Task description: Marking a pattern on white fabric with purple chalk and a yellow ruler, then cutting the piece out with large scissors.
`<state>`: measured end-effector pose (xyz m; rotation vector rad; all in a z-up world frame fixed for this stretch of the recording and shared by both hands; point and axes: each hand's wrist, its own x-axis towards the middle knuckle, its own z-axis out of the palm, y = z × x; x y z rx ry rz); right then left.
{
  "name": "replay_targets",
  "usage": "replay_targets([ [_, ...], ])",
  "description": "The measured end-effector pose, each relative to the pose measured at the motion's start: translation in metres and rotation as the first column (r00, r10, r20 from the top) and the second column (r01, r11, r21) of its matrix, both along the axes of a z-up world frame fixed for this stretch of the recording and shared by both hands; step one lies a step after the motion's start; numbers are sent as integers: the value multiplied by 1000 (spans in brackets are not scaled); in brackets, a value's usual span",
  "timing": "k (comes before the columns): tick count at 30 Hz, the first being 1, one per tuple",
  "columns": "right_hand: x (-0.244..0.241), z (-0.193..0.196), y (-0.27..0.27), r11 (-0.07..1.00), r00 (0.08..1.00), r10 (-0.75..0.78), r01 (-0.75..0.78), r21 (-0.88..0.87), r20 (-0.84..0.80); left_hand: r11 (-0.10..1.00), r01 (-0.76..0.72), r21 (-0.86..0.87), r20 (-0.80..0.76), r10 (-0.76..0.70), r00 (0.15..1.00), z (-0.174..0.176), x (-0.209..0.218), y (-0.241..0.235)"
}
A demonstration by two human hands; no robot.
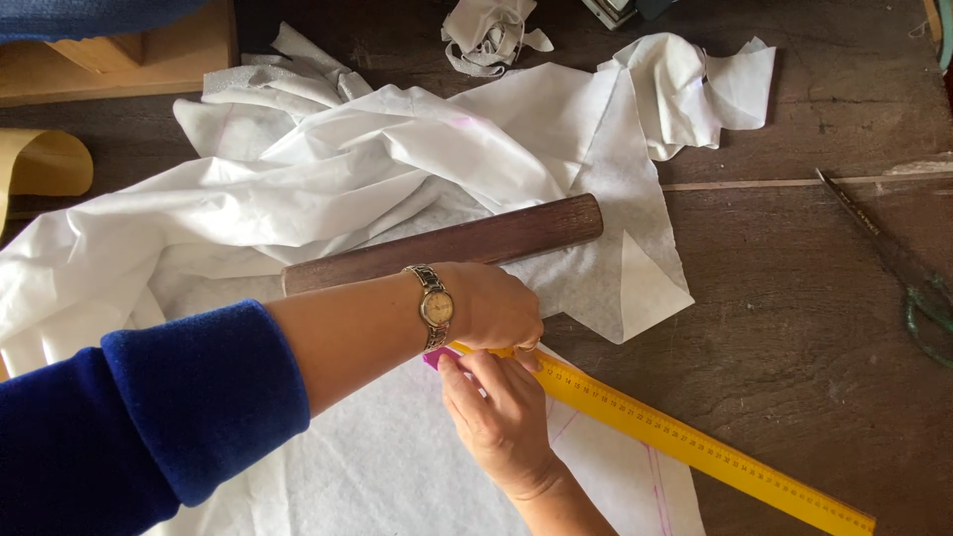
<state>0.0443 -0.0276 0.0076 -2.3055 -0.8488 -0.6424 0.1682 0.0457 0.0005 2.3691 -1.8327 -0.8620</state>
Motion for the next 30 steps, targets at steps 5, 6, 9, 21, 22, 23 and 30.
replay_targets([
  [5,4,1,4,1000,999,-3,3,1,33,1000,-28,13,-17,28,999,0,0,1],
  [6,4,2,4,1000,999,-15,15,-8,53,999,-37,17,-22,38,999,0,1,2],
  [9,6,5,6,999,995,-21,25,-39,95,998,-53,27,-30,53,998,-1,0,6],
  [21,-15,11,-40,991,1000,-14,13,-136,-8,994,-94,59,-57,97,994,4,-7,5],
  [22,-20,11,-50,991,1000,-16,14,-136,-8,994,-92,58,-57,96,994,4,-7,5],
  [23,-24,10,-59,991,999,-21,16,-135,-40,993,-100,63,-58,104,993,5,-8,5],
  [30,-57,2,-129,964,989,-128,107,-244,-71,989,-126,79,-67,131,989,10,-11,8],
])
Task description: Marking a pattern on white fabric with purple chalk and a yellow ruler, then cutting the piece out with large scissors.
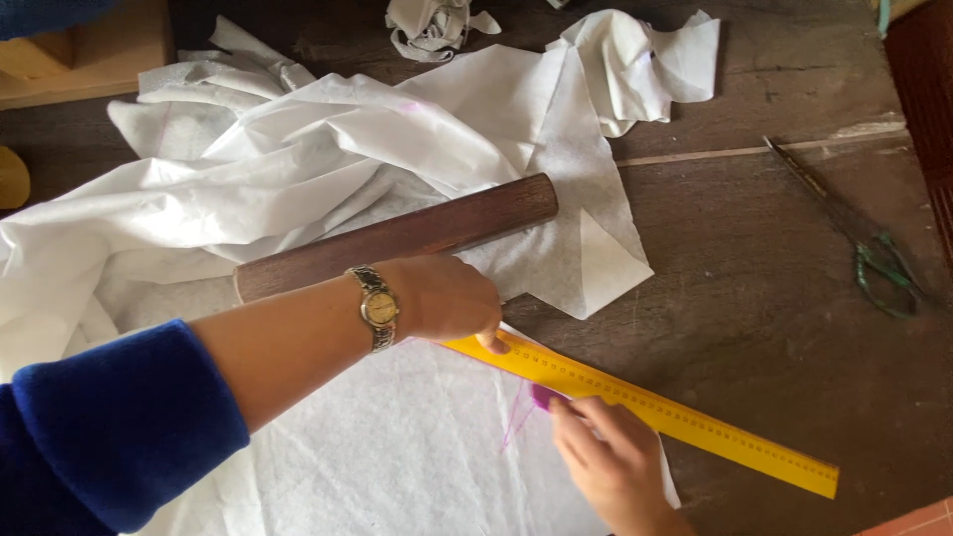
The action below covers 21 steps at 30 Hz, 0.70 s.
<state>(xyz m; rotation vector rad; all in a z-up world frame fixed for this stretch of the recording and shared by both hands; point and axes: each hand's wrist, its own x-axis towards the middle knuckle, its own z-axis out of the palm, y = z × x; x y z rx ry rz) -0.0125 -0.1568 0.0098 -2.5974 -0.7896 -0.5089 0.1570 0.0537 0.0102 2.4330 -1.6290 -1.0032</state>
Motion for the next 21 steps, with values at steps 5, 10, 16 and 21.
replay_targets([
  [5,-20,3,-45,972,969,-223,230,59,-103,1000,-12,13,0,12,1000,5,-4,2],
  [10,-34,-45,-122,849,849,-520,526,49,-95,1000,-16,20,-1,16,1000,6,-14,10],
  [16,-19,-79,-156,767,770,-638,637,-77,7,943,-10,-334,217,87,972,-7,-50,31],
  [21,-12,-86,-150,830,820,-537,556,-53,197,799,-185,-573,374,455,809,-7,-80,37],
])
